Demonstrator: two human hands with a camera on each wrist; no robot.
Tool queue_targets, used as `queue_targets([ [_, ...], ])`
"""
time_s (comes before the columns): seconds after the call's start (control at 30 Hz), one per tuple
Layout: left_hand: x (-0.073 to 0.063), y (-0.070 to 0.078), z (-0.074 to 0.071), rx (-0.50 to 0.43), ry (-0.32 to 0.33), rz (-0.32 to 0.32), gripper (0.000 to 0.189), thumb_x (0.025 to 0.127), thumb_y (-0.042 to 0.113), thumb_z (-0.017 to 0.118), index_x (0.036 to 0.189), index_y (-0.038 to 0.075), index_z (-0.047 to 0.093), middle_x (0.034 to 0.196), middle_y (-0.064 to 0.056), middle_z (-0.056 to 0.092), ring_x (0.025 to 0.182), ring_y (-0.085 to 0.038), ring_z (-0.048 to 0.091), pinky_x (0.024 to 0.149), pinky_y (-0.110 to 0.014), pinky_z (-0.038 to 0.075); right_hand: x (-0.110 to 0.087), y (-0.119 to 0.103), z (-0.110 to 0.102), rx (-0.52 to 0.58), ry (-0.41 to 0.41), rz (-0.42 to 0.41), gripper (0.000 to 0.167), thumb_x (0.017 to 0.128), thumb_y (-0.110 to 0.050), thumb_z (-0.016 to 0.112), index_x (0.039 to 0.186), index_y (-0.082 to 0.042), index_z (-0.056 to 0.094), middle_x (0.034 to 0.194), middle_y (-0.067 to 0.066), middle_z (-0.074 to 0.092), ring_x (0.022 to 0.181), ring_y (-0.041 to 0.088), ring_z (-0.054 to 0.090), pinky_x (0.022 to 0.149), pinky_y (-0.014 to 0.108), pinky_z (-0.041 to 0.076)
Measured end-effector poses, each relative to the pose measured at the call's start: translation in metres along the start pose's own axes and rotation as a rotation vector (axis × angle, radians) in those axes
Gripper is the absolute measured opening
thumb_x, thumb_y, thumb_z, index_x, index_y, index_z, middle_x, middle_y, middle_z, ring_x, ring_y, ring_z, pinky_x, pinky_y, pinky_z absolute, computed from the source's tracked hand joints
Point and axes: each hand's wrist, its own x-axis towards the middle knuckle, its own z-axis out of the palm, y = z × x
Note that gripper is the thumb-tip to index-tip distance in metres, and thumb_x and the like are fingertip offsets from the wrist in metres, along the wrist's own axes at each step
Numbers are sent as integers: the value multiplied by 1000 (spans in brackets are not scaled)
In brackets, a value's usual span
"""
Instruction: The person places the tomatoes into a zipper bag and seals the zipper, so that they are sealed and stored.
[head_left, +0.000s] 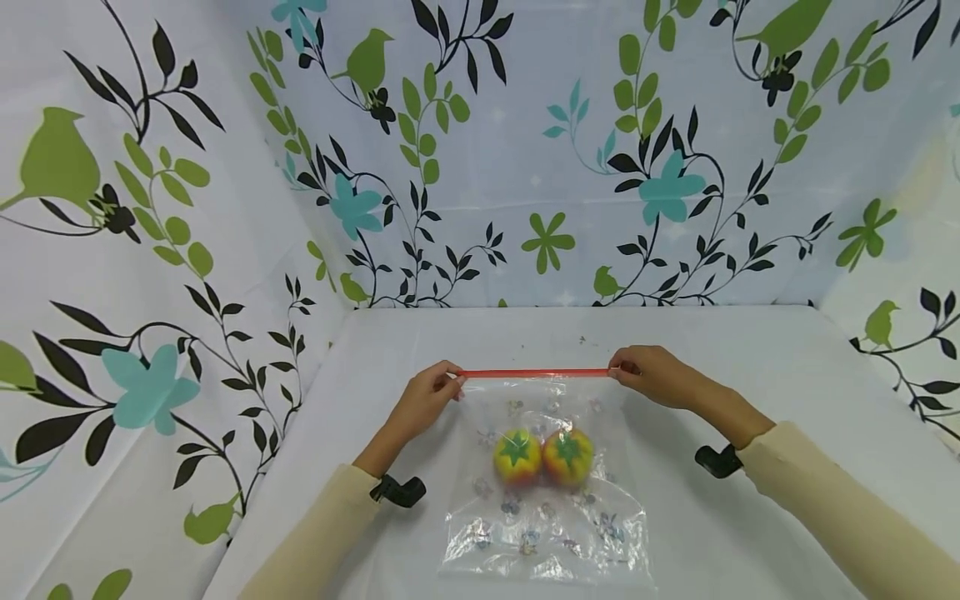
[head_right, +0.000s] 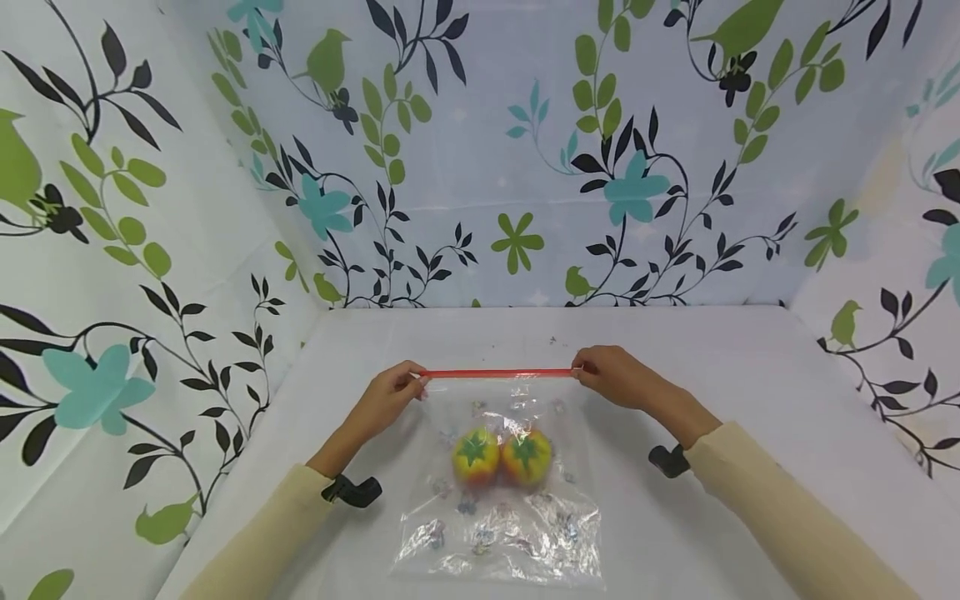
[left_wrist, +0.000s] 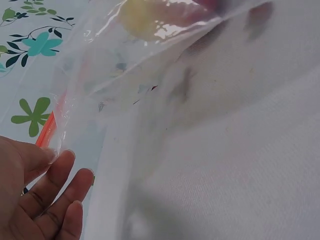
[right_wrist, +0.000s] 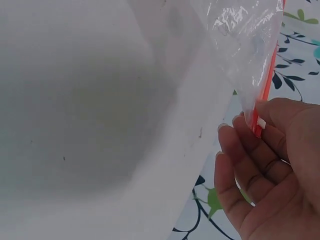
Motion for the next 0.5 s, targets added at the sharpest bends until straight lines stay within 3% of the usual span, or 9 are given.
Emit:
queue_targets([
  [0.23,10,-4,13,17,-38,-59,25,109,28,60,128,14,66,96,-2,74,87,-16,67,77,-35,53,-3,13,14,17,74,65,21,105,-14,65,117,1,72,100,10,72,90,24,64,76,37,57],
  [0.37,8,-8,13,42,-25,-95,29,109,29,59,132,13,63,110,-7,74,101,-21,71,85,-42,57,-3,12,22,7,92,108,28,104,-16,65,124,4,70,106,15,74,92,25,66,76,36,59],
  [0.5,6,-10,10,67,-6,-91,31,109,31,58,133,12,62,121,-11,73,115,-29,70,97,-49,56,-7,7,23,-3,109,146,38,105,-19,64,133,7,64,111,20,73,95,30,69,75,40,61],
])
